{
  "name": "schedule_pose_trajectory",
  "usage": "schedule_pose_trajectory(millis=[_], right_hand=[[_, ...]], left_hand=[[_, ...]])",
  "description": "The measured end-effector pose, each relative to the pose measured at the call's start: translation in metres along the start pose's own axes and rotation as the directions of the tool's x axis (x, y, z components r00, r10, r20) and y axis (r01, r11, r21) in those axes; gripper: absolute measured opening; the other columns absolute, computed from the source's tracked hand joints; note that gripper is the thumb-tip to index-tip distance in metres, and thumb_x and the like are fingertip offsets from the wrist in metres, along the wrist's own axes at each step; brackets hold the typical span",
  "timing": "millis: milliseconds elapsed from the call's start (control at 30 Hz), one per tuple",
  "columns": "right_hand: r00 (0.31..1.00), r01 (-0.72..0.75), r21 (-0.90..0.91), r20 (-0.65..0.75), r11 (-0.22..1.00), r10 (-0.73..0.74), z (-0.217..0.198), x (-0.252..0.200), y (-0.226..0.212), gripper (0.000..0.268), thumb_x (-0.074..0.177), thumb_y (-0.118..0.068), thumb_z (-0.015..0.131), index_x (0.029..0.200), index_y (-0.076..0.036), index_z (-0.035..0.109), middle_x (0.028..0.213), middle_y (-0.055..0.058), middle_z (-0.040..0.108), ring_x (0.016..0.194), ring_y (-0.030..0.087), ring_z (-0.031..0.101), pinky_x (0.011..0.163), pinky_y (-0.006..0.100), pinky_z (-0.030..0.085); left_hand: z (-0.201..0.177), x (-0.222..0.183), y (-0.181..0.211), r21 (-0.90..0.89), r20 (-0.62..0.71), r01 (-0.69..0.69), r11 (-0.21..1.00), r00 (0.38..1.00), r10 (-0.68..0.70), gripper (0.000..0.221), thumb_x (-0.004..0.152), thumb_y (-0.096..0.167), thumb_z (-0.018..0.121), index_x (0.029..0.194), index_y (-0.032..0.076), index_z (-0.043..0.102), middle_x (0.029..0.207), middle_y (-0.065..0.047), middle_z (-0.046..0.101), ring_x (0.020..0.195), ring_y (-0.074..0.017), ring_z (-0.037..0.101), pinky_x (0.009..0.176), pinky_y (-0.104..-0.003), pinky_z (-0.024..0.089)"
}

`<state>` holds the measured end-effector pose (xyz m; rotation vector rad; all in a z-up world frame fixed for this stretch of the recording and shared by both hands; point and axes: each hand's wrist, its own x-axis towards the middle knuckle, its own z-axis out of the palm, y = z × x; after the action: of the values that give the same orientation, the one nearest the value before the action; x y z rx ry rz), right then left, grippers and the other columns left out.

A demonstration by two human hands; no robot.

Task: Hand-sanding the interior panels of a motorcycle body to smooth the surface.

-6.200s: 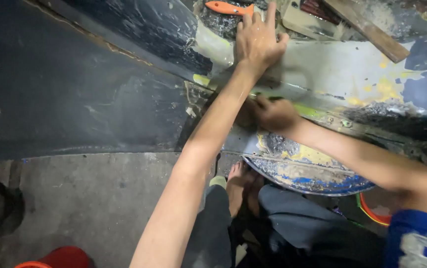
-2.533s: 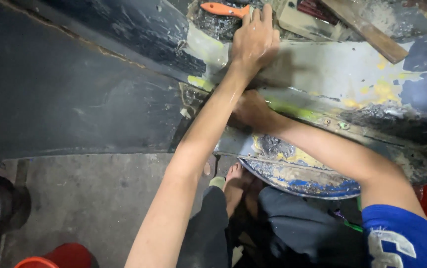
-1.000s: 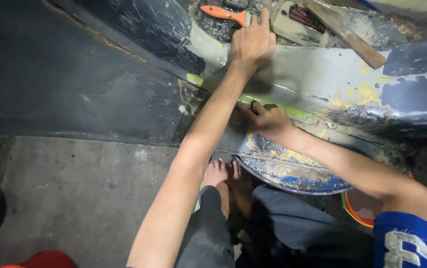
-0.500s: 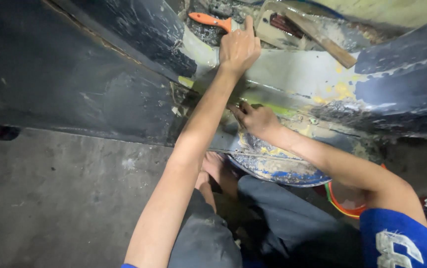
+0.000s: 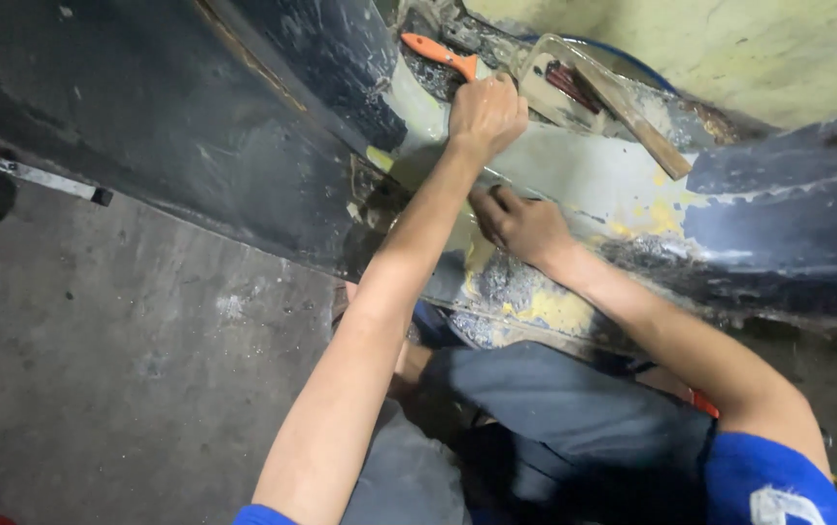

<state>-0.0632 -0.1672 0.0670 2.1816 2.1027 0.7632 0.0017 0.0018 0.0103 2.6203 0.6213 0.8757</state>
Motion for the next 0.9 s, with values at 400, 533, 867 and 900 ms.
schedule_pose_trajectory(millis=[400, 533, 867, 900], right_hand=[[0.999, -0.039, 0.423, 0.013, 0.905, 0.037, 0.052, 0.008, -0.012, 0.026, 0.073, -0.005, 0.058, 0.099, -0.001, 0.059, 0.092, 0.012, 0.059, 0.048, 0.025, 0.055, 0.044, 0.035, 0.046], [0.997, -0.064, 0.702, 0.013, 0.709, 0.077, 0.059, 0.03, -0.009, 0.017, 0.079, -0.005, 0.057, 0.095, 0.0, 0.061, 0.087, 0.012, 0.063, 0.055, 0.025, 0.058, 0.049, 0.035, 0.045], [0.999, -0.023, 0.061, 0.037, 0.998, 0.021, 0.069, -0.015, -0.014, 0.04, 0.08, -0.01, 0.053, 0.12, -0.009, 0.054, 0.099, 0.008, 0.054, 0.046, 0.018, 0.047, 0.039, 0.028, 0.04], [0.997, -0.023, 0.093, 0.08, 0.995, 0.016, 0.079, -0.016, -0.011, 0.041, 0.08, -0.009, 0.051, 0.121, -0.008, 0.053, 0.108, 0.009, 0.055, 0.047, 0.022, 0.05, 0.042, 0.031, 0.042]], left_hand=[[-0.024, -0.008, 0.01, -0.023, -0.299, -0.126, 0.992, 0.948, 0.113, 0.018, 0.072, 0.019, 0.047, 0.076, 0.002, 0.053, 0.051, -0.012, 0.056, 0.041, -0.0316, 0.053, 0.041, -0.04, 0.042], [-0.045, -0.01, 0.011, -0.208, -0.009, -0.021, 0.978, 1.0, 0.02, 0.022, 0.074, 0.024, 0.042, 0.078, 0.004, 0.051, 0.059, -0.015, 0.063, 0.051, -0.0339, 0.059, 0.047, -0.041, 0.045], [-0.045, -0.009, 0.008, -0.259, 0.066, -0.058, 0.964, 0.995, 0.077, 0.027, 0.071, 0.028, 0.046, 0.077, 0.002, 0.054, 0.062, -0.017, 0.061, 0.052, -0.0384, 0.055, 0.049, -0.047, 0.043], [-0.045, -0.004, 0.008, -0.236, 0.096, -0.076, 0.969, 0.99, 0.101, 0.026, 0.072, 0.027, 0.047, 0.081, 0.003, 0.055, 0.067, -0.017, 0.064, 0.057, -0.0383, 0.057, 0.053, -0.048, 0.045]])
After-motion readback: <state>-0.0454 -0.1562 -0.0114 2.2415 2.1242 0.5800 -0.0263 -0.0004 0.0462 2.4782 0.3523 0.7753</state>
